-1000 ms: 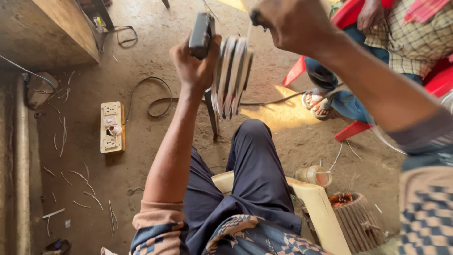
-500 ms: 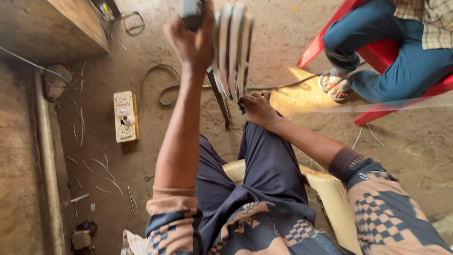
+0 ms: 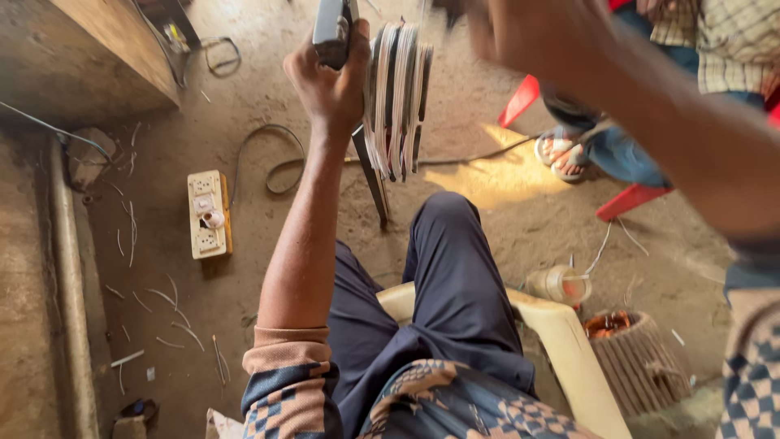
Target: The person sits with a stack of white wire bundles on the lap and uses a thin white string to tie them together. The person wraps the string around the bundle, pulls it tight, and secures it with a knot. The person uses red-handled scissors to cut the string after each tie.
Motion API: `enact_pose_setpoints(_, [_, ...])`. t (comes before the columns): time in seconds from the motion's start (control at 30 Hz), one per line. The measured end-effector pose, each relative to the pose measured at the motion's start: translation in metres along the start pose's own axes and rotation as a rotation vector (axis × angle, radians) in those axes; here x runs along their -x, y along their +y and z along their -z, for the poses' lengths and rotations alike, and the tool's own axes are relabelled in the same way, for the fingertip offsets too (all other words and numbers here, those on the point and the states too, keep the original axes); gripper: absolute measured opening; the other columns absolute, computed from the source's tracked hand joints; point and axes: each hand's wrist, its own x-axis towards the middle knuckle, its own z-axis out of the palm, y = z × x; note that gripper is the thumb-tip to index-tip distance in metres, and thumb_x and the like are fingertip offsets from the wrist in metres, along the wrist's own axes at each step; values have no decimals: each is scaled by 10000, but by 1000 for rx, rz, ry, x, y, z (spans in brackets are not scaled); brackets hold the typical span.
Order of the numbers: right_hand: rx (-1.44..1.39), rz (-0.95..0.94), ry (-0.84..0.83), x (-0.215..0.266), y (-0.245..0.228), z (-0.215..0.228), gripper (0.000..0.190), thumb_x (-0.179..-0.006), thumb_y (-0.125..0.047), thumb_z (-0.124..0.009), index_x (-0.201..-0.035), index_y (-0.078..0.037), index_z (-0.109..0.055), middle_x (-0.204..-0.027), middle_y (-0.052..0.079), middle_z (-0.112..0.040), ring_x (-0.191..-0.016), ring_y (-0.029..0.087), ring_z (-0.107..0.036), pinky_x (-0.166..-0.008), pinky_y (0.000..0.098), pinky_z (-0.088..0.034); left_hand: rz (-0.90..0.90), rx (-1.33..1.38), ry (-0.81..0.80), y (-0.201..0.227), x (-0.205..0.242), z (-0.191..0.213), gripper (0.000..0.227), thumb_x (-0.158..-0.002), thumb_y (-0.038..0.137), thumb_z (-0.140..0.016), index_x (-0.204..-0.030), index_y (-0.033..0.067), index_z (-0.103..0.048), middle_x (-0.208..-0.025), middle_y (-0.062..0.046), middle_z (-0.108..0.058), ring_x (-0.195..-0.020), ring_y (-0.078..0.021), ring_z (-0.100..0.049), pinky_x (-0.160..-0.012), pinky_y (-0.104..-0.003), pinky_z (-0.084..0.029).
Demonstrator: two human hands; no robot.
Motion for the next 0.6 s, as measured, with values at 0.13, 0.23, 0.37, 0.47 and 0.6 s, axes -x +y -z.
enact_pose_setpoints(0.13, [327, 56, 95, 13, 57, -78, 155, -923, -105, -543, -789, -100, -622, -734, 76, -598, -806, 277, -654, -858, 738, -369, 0, 95, -31, 14, 1, 4, 376, -970, 438, -688, -768, 122, -662, -616, 48, -601, -487, -70, -551, -477, -263, -478])
enact_pose_setpoints(0.23, [151, -10, 192, 66, 41, -161, 124, -966, -114, -518, -886, -67, -600, -883, 133, -608, -919, 340, -640, -878, 703, -358, 11, 189, -68, 20, 7, 4, 351, -999, 416, -690, -846, 101, -697, -678, 25, -650, -554, -88, -594, -517, -281, -475])
enact_pose_setpoints(0.37, [14, -233, -77, 108, 12, -238, 138, -1058, -94, -516, -956, -111, -608, -873, 129, -610, -876, 339, -580, -917, 555, -396, -143, -21, -38, 12, 6, 11, 339, -1024, 413, -640, -823, 144, -682, -661, 53, -612, -536, -54, -545, -595, -296, -490])
enact_pose_setpoints(0.47, [-110, -339, -28, 124, -20, -269, 113, -1041, -181, -619, -960, -105, -640, -813, 105, -617, -754, 258, -586, -1028, 547, -349, -29, 93, -13, 1, 8, 12, 330, -1001, 395, -665, -814, 123, -687, -669, 46, -631, -534, -60, -547, -529, -284, -456])
enact_pose_setpoints(0.6, [-346, -547, -259, 131, -61, -290, 260, -950, -14, -495, -1078, -160, -668, -846, 74, -644, -829, 272, -596, -900, 495, -338, 48, 106, 45, -20, 0, 9, 357, -968, 402, -678, -733, 133, -671, -631, 68, -647, -475, -54, -549, -504, -277, -467])
